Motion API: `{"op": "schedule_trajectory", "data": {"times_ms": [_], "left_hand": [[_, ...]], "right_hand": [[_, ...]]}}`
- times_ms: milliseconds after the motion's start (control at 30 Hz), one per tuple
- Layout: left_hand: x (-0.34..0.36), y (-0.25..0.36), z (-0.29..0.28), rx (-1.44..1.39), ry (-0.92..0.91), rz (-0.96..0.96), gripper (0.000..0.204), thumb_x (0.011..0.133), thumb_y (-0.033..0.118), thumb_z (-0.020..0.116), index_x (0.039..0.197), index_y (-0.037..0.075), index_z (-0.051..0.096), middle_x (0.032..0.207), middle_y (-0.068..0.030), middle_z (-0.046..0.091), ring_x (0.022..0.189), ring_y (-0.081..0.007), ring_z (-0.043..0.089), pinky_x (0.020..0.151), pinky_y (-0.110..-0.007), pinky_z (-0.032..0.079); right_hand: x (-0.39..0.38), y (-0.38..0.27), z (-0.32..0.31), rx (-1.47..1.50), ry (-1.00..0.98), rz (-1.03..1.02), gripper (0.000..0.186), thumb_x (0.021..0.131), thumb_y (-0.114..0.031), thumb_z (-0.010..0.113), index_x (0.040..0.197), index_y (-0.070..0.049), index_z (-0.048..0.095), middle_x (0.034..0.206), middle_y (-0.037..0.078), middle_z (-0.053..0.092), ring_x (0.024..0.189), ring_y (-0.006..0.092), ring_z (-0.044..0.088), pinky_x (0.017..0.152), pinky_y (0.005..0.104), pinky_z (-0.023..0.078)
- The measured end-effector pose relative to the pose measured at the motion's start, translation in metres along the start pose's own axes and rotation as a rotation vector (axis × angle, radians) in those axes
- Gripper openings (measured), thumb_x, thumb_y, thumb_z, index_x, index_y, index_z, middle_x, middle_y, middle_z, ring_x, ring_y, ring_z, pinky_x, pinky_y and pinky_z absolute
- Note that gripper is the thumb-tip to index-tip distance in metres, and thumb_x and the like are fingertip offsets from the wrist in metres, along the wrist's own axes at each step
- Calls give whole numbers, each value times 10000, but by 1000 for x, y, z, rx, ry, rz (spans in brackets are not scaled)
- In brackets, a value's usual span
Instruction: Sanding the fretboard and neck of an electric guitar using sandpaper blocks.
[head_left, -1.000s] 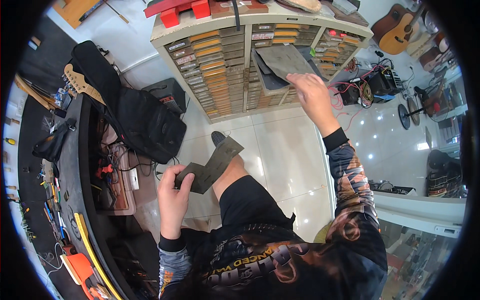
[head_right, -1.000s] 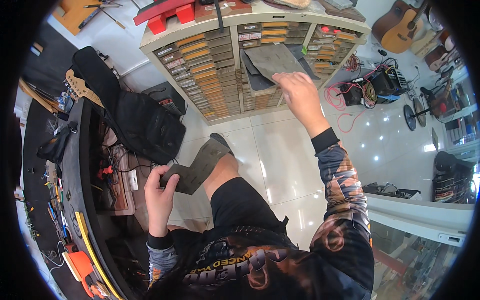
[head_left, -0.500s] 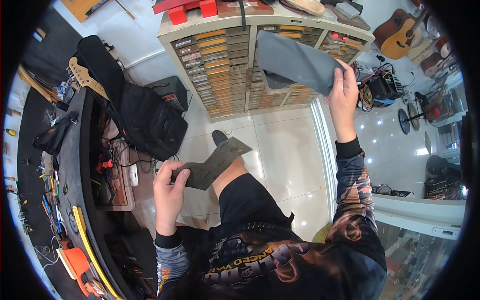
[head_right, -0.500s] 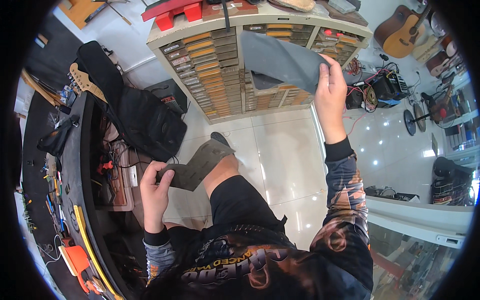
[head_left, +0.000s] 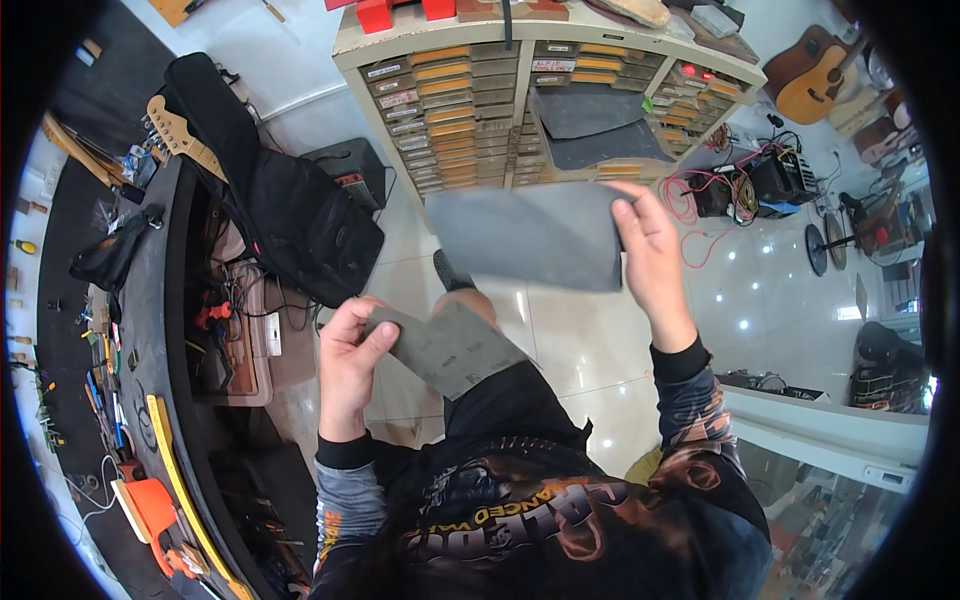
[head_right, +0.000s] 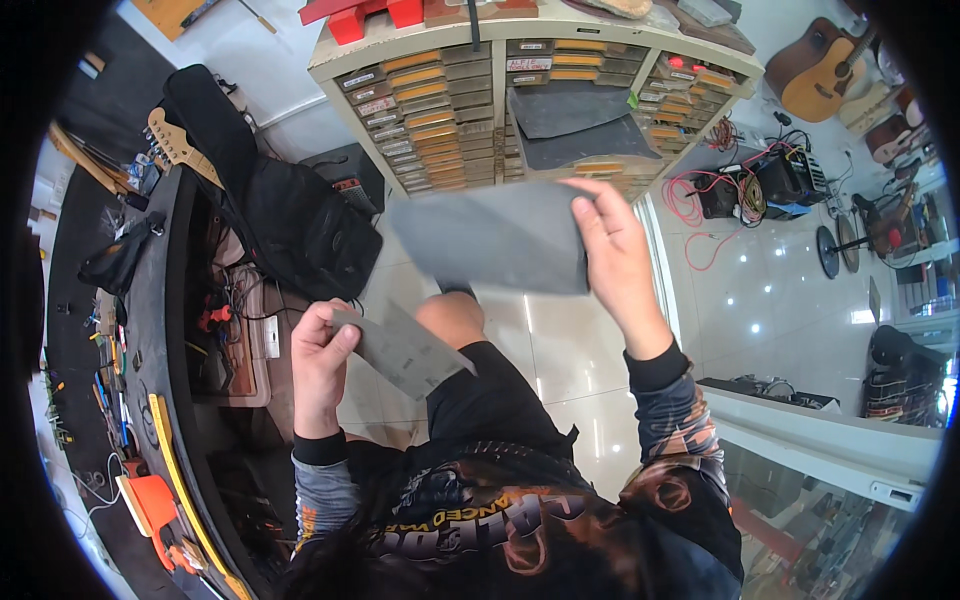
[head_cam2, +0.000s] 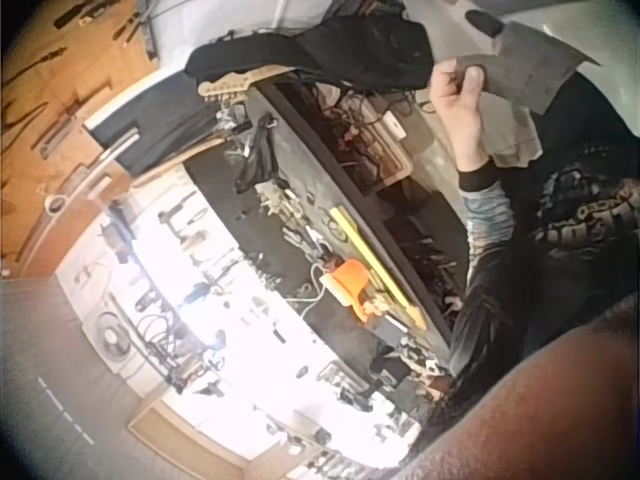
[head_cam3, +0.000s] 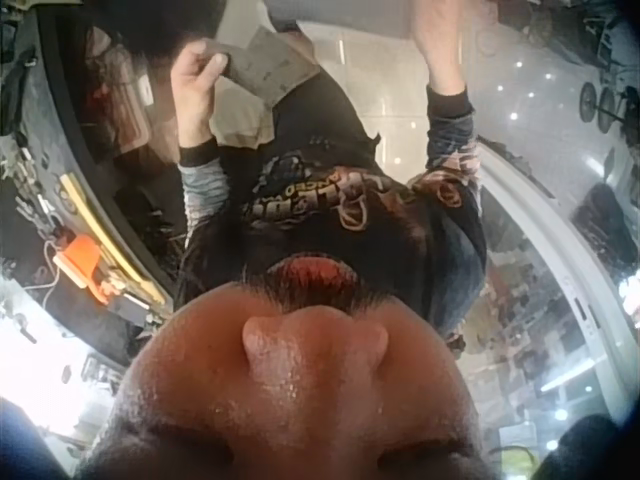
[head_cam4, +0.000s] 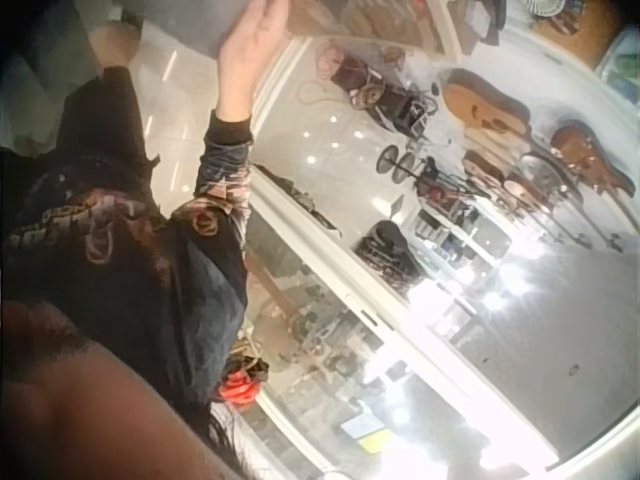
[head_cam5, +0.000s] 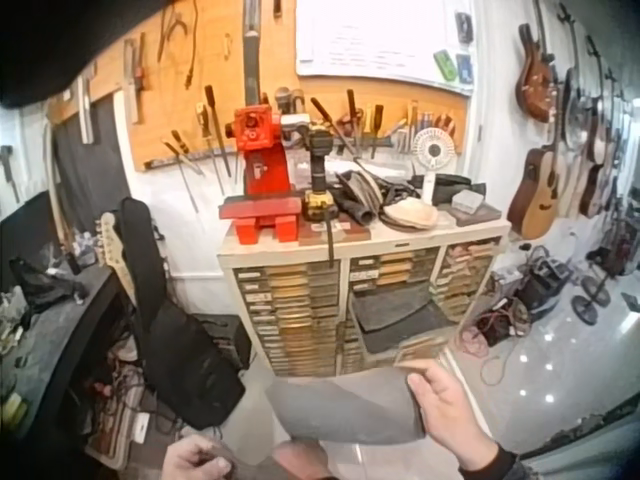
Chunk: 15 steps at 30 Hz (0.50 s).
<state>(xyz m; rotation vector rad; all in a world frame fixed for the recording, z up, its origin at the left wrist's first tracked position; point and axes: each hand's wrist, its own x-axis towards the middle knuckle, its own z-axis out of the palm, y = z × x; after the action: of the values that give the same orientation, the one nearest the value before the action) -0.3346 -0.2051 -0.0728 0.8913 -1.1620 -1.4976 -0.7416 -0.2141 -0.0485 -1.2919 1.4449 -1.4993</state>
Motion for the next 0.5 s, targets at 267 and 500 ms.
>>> {"op": "schedule_trajectory", "data": {"times_ms": [267, 500], "left_hand": [[-1, 11, 2, 411, -98, -96, 100, 1048, 1, 828, 1118, 0, 757, 1049, 9, 688, 982, -98, 635, 886, -268, 496], [19, 33, 45, 814, -275, 133, 109, 972, -51, 829, 1065, -7, 793, 1030, -91, 723, 965, -243, 721, 861, -352, 571]], "right_hand": [[36, 6, -69, -211, 364, -119, 240, 1208, -163, 678, 1367, 6, 741, 1249, 83, 801, 1183, 144, 723, 1045, 303, 552], [60, -73, -72, -943, 490, -812, 217, 1073, -5, 771, 1273, -77, 811, 1071, 108, 803, 885, 300, 767, 823, 359, 622]]}}
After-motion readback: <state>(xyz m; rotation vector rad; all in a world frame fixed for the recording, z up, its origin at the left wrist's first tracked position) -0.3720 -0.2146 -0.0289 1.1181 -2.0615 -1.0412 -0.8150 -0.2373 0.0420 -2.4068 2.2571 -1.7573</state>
